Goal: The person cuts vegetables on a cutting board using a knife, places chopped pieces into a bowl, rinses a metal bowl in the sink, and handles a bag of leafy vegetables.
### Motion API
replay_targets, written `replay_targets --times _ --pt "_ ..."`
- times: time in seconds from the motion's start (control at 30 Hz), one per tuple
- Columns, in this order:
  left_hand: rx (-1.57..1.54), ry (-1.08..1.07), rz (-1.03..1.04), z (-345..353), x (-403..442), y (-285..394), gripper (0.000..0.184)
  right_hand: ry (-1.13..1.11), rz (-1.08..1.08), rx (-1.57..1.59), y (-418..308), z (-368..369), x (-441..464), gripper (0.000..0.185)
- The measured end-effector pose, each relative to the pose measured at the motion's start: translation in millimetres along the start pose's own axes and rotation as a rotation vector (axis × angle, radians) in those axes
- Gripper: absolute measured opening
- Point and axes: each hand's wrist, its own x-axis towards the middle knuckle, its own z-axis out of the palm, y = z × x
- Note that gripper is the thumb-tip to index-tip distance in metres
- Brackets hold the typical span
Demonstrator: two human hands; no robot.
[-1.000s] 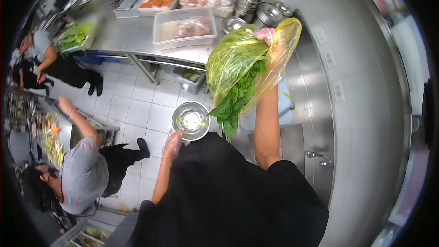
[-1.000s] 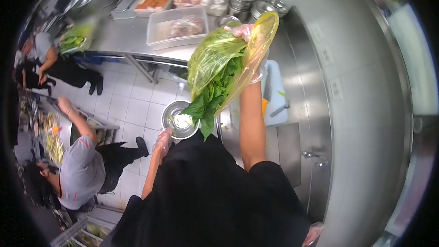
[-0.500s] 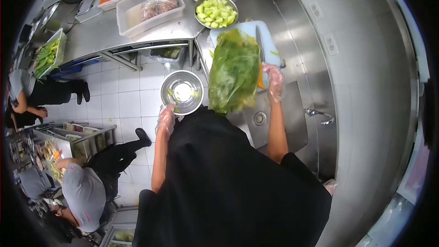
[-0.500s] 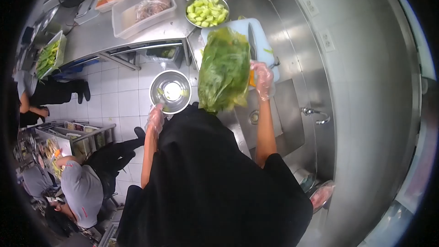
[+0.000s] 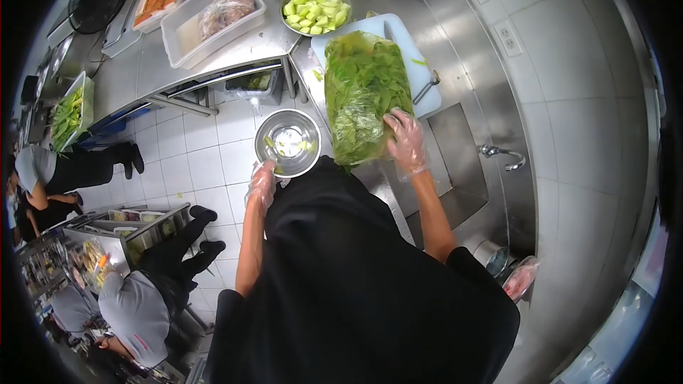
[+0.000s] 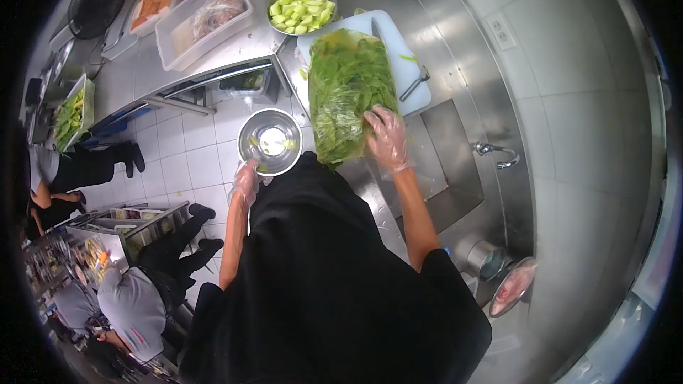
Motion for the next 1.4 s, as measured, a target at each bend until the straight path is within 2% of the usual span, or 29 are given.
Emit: replay_targets --times 0.07,0.13,0.2,0.27,0.37,0.47,0.67,0.8,0.87,0.9,0.93,0.97,1.0,1.03,1.07,1.1,1.13,1.17,1.2,1.23,1.3,1.33,1.4 --pt "-0.009 0.015 0.022 2.8 -6.5 4.9 0.045 0.043 0.08 0.191 26.9 19.6 12.4 0.031" --pt "-0.013 0.006 0.059 1.6 -10.3 11.9 0.045 0.199 0.004 0.043 -11.6 -17.5 71.2 0.009" --pt "-0.011 -0.038 0.098 -3.6 -14.2 13.7 0.045 0.179 -0.214 0.027 -11.8 -35.2 117.4 0.01" --pt "0.004 -0.041 0.11 -18.7 -2.1 4.7 0.045 0.135 -0.319 0.009 -7.0 -37.5 157.0 0.013" --pt "-0.033 -0.002 0.081 -28.9 -5.5 8.4 0.044 -0.033 -0.281 -0.107 -33.0 -52.6 193.2 0.017" --pt "-0.128 0.019 0.108 -30.4 -26.1 18.0 0.044 0.003 -0.422 -0.074 -45.3 -58.0 214.5 0.016" --pt "-0.176 0.031 0.138 -38.6 -27.1 2.2 0.043 -0.219 -0.384 -0.059 -55.5 -47.2 231.1 0.017" --pt "-0.219 0.025 0.147 -34.3 -25.2 -5.0 0.04 -0.287 -0.329 -0.029 -60.4 -30.4 227.6 0.019" --pt "-0.231 0.018 0.161 -34.7 -25.2 -7.5 0.039 -0.446 -0.335 -0.075 -52.9 -12.1 227.7 0.027" --pt "-0.23 0.013 0.167 -33.9 -24.1 -12.4 0.039 -0.366 -0.406 -0.042 -39.6 3.1 216.0 0.036" --pt "-0.3 -0.016 0.067 -35.0 -11.8 -21.6 0.038 -0.277 -0.503 0.012 -33.1 15.4 204.5 0.045" --pt "-0.229 0.078 -0.002 -23.0 -50.5 9.7 0.038 -0.434 -0.337 0.012 -49.4 14.1 192.6 0.069" --pt "-0.272 0.027 0.168 -36.7 4.2 -42.6 0.036 -0.556 -0.249 0.064 -69.2 14.6 189.6 0.089" --pt "-0.229 0.019 0.146 -27.8 -38.8 1.4 0.037 -0.568 -0.288 0.064 -71.9 25.7 181.8 0.108" --pt "-0.252 0.009 0.282 -27.1 -34.0 -4.8 0.039 -0.578 -0.356 -0.006 -67.3 44.1 173.2 0.124" --pt "-0.019 0.06 0.429 -34.8 -12.9 -22.4 0.04 -0.583 -0.395 -0.18 -57.6 67.1 160.8 0.133" --pt "0.04 0.045 0.436 -40.4 44.6 -57.7 0.045 -0.637 -0.333 -0.287 -72.4 69.2 151.4 0.136" --pt "-0.116 0.052 0.404 -37.4 74.6 -77.2 0.047 -0.675 -0.316 -0.352 -79.2 75.7 141.5 0.139" --pt "-0.177 -0.009 0.216 -30.0 15.8 -19.8 0.048 -0.723 -0.315 -0.441 -86.6 76.0 139.4 0.133" --pt "-0.214 0.001 0.215 -29.2 13.5 -13.6 0.047 -0.77 -0.294 -0.542 -89.1 77.9 134.2 0.127" --pt "-0.308 0.035 0.228 -30.5 -0.3 -0.2 0.036 -0.369 -0.505 -0.779 -33.1 137.0 104.2 0.101" --pt "-0.327 0.033 0.224 -33.0 -0.8 -1.3 0.037 -0.159 -0.592 -0.888 -9.1 159.0 95.0 0.088" --pt "-0.365 0.026 0.222 -39.3 -3.7 4.3 0.038 -0.437 -0.42 -0.598 10.5 161.1 103.5 0.064"
